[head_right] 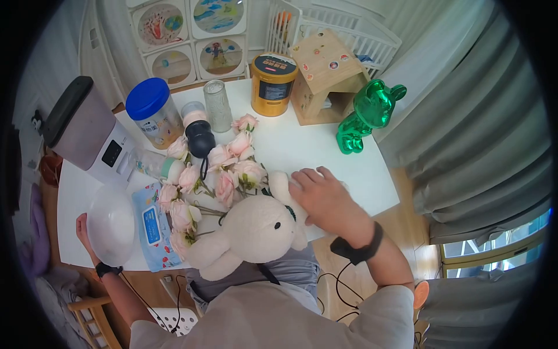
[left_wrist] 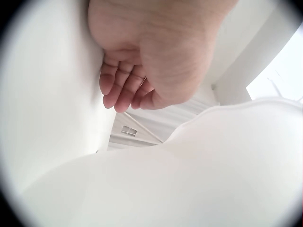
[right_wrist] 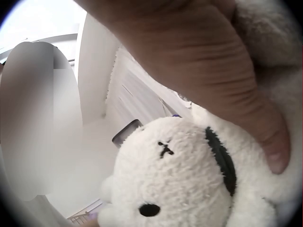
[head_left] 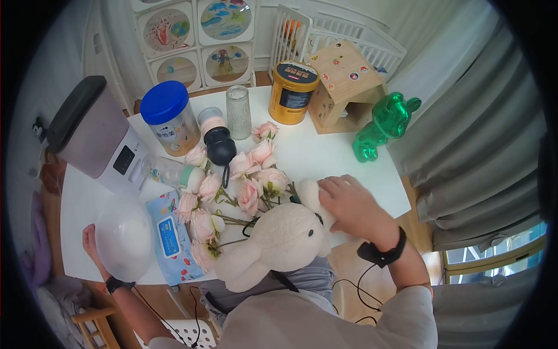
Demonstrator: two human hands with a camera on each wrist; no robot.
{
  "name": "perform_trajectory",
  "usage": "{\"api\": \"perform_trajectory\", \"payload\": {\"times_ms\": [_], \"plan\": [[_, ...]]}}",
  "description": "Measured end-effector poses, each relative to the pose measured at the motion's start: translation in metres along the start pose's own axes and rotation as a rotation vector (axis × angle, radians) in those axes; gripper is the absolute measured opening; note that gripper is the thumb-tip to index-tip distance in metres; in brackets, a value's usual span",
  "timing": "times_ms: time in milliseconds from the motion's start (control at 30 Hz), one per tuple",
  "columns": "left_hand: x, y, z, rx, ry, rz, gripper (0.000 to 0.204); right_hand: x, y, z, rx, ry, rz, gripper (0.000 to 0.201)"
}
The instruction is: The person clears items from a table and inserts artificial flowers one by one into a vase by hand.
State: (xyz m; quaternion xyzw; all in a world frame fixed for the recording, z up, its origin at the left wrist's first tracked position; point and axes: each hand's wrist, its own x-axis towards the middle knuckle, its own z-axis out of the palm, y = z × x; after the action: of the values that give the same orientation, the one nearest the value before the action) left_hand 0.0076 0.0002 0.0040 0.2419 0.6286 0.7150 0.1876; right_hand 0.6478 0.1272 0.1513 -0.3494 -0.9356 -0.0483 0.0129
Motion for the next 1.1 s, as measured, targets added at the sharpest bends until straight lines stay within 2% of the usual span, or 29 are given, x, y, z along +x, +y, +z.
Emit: {"api": "perform_trajectory", "payload": {"times_ms": [33,100,167,267,300,367,400,433,500,533,733,767,800,833,900,933,967,1000,1033,1067,1100], "plan": [[0.002,-0.001,-0.001,-0.001,-0.007,0.01,0.018,0.001,0.006,0.008,0.0,0.011,0.007,0.058],[0.004,-0.004,-0.005,-0.018,-0.004,0.027,0.018,0.005,0.032,0.017,0.218,-0.15,0.107,0.057],[0.006,-0.005,-0.008,-0.013,-0.01,0.039,0.018,-0.011,0.065,0.026,0.287,-0.165,0.107,0.056],[0.002,0.001,0.0,0.001,0.0,0.036,0.017,-0.03,0.094,0.038,0.76,0.277,0.266,0.047],[0.0,0.004,0.003,0.022,0.015,0.027,0.017,-0.03,0.096,0.046,0.752,0.275,0.266,0.047],[0.0,0.0,0.001,0.016,0.007,0.028,0.017,-0.023,0.1,0.086,0.683,0.757,0.456,0.051],[0.001,0.001,0.0,0.017,-0.004,0.035,0.017,-0.014,0.106,0.098,0.888,0.741,0.588,0.059],[0.001,0.001,-0.002,0.021,-0.012,0.041,0.017,-0.003,0.104,0.11,0.892,0.749,0.594,0.059],[0.004,-0.001,-0.003,0.002,-0.019,0.02,0.017,0.019,0.097,0.131,0.896,0.928,0.796,0.063],[0.005,0.0,0.0,0.006,-0.022,0.031,0.017,0.025,0.093,0.137,0.816,0.916,0.842,0.062],[-0.001,0.003,0.001,0.016,-0.004,0.021,0.016,0.022,0.094,0.132,0.823,0.799,0.92,0.067],[0.0,0.003,0.001,0.021,0.005,0.021,0.016,0.019,0.092,0.132,0.702,0.794,0.944,0.068],[0.004,0.0,-0.004,0.052,0.0,0.046,0.016,0.013,0.096,0.145,0.699,0.879,0.879,0.071],[0.009,-0.005,-0.011,0.085,-0.003,0.071,0.017,-0.004,0.126,0.189,0.615,0.919,0.89,0.067],[0.019,-0.018,-0.02,0.088,0.004,0.129,0.016,-0.015,0.101,0.164,0.566,0.995,0.948,0.041],[0.015,-0.008,-0.01,0.051,0.053,0.117,0.019,-0.015,0.09,0.157,0.648,1.112,0.869,0.029],[0.008,0.001,-0.001,0.013,0.096,0.106,0.022,-0.019,0.08,0.146,0.642,1.038,0.863,0.019],[0.004,0.003,-0.006,0.026,0.127,0.118,0.022,-0.013,0.069,0.133,0.756,0.996,0.768,0.016],[0.004,0.001,-0.011,-0.04,0.022,0.042,0.024,-0.005,0.057,0.124,0.863,0.956,0.679,0.014],[0.0,0.007,-0.008,-0.108,-0.091,-0.034,0.027,0.003,0.049,0.117,0.881,0.957,0.67,0.014],[-0.007,0.014,-0.006,-0.101,-0.086,-0.022,0.027,0.011,0.043,0.111,0.919,0.771,0.569,0.013]]}}
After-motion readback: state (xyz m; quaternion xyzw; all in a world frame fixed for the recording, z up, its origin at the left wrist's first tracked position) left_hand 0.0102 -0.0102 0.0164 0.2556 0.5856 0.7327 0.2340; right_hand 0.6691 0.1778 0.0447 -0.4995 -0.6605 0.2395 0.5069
